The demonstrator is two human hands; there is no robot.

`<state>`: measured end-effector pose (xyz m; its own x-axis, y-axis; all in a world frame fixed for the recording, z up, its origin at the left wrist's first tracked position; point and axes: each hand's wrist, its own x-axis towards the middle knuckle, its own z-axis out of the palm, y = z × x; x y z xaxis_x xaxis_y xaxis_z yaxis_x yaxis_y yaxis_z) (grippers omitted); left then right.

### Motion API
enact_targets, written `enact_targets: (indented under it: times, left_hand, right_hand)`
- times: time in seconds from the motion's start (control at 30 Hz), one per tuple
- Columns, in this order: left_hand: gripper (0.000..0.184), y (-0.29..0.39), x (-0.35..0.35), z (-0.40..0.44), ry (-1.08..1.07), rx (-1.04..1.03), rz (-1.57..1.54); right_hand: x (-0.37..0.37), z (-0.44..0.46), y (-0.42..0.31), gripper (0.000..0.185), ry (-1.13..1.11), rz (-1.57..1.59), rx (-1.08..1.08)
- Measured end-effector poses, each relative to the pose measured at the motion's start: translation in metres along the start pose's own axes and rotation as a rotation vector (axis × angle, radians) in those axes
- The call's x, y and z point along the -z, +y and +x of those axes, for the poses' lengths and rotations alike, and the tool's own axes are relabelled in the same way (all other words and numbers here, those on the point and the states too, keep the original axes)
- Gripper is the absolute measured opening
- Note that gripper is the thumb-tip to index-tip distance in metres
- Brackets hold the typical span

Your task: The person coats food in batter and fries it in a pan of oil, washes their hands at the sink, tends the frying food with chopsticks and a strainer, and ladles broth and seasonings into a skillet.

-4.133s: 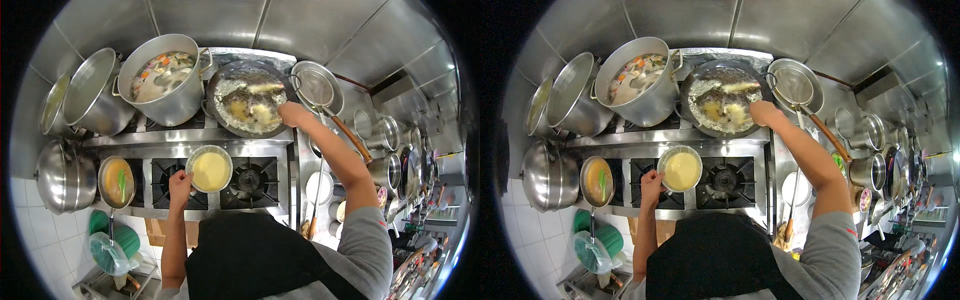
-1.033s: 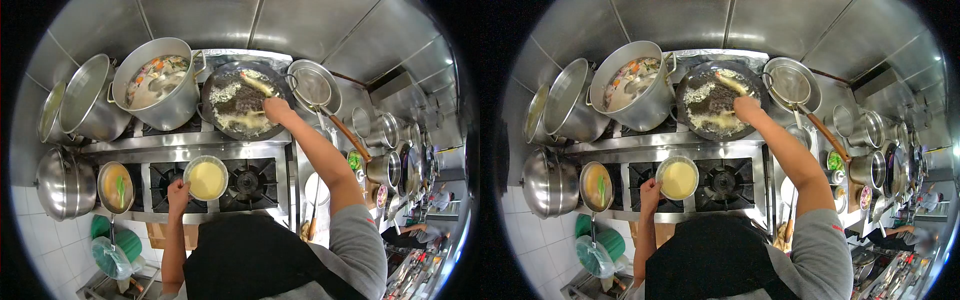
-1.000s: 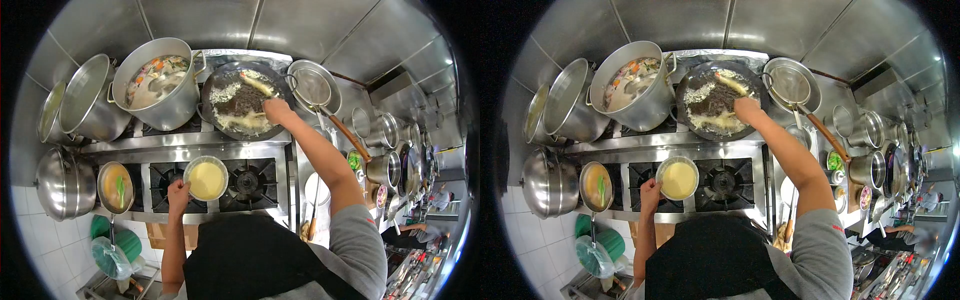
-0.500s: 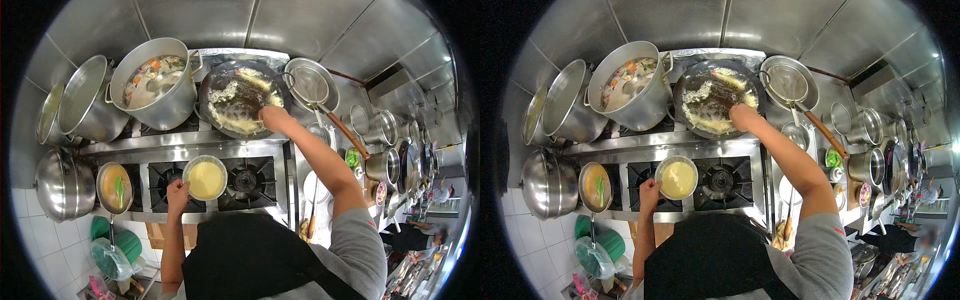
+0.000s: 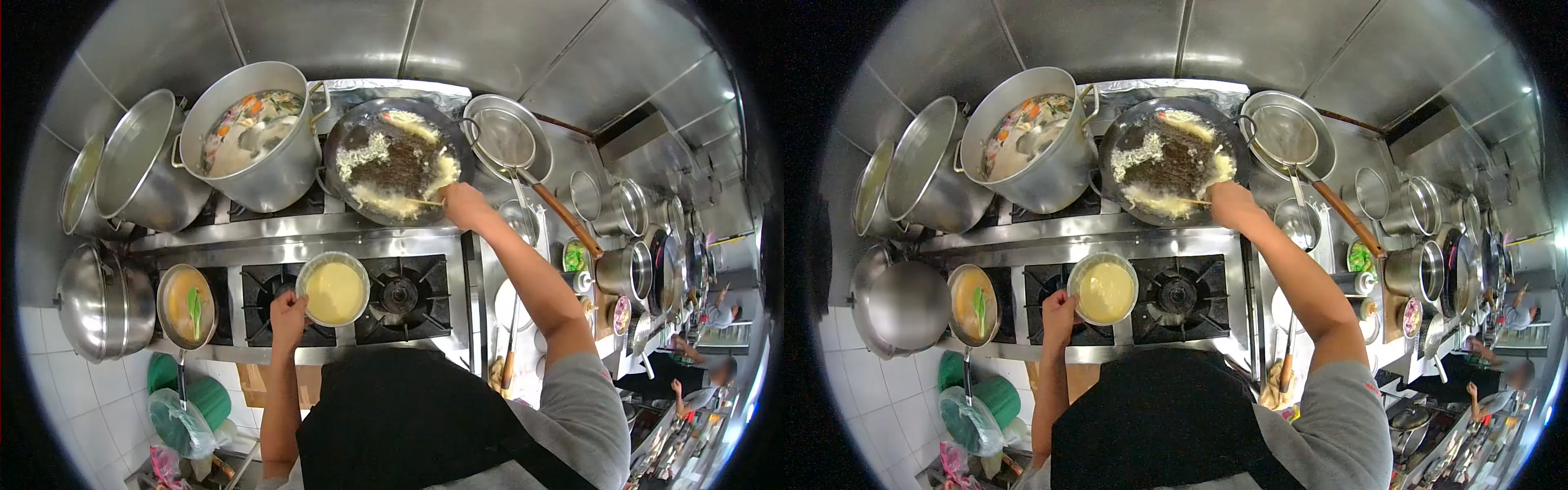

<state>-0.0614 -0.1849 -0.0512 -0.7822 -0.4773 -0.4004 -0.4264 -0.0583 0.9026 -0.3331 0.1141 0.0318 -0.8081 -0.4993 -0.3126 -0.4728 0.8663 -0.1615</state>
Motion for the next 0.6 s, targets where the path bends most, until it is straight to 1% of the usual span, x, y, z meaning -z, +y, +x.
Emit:
enact_targets:
  times: [0.07,0.13,0.17,0.27,0.33,0.37,0.43,0.47,0.53,0.57,0.6]
  left_hand:
    - [0.029,-0.001,0.000,0.003,-0.008,-0.004,0.019]
    - [0.029,0.002,-0.001,0.004,-0.014,-0.012,0.040]
    - [0.029,0.005,-0.001,0.004,-0.010,-0.012,0.012]
    - [0.028,0.008,-0.001,0.002,-0.005,-0.011,-0.032]
    - [0.028,0.007,-0.001,0.003,-0.015,-0.012,-0.042]
    - [0.028,0.003,-0.001,0.007,-0.016,-0.006,-0.042]
    - [0.028,0.005,-0.003,0.008,-0.018,-0.004,-0.042]
    - [0.028,0.007,-0.003,0.007,-0.018,-0.017,-0.029]
    - [0.028,0.010,-0.003,0.006,-0.014,-0.032,-0.017]
    - [0.028,0.011,-0.004,0.006,-0.024,-0.016,-0.042]
    - [0.028,0.011,-0.003,0.005,-0.038,-0.001,-0.065]
  right_hand:
    - [-0.008,-0.002,0.004,0.017,0.027,-0.010,-0.046]
    - [-0.029,0.003,0.009,0.017,0.098,-0.112,0.004]
    - [-0.032,0.004,0.013,0.017,0.101,-0.111,0.003]
    - [-0.025,0.003,0.011,0.017,0.071,-0.042,0.025]
    - [-0.013,0.001,0.005,0.017,0.174,-0.039,0.013]
    - [-0.017,0.003,0.003,0.017,0.177,-0.038,0.007]
    - [-0.026,0.010,-0.004,0.017,0.078,-0.001,0.013]
    - [-0.027,0.009,-0.003,0.017,0.083,0.001,0.014]
    - [-0.022,0.003,-0.009,0.018,0.032,0.107,0.047]
    - [-0.019,0.002,-0.012,0.019,0.074,0.122,-0.029]
    - [-0.020,0.006,-0.014,0.019,0.075,0.125,-0.031]
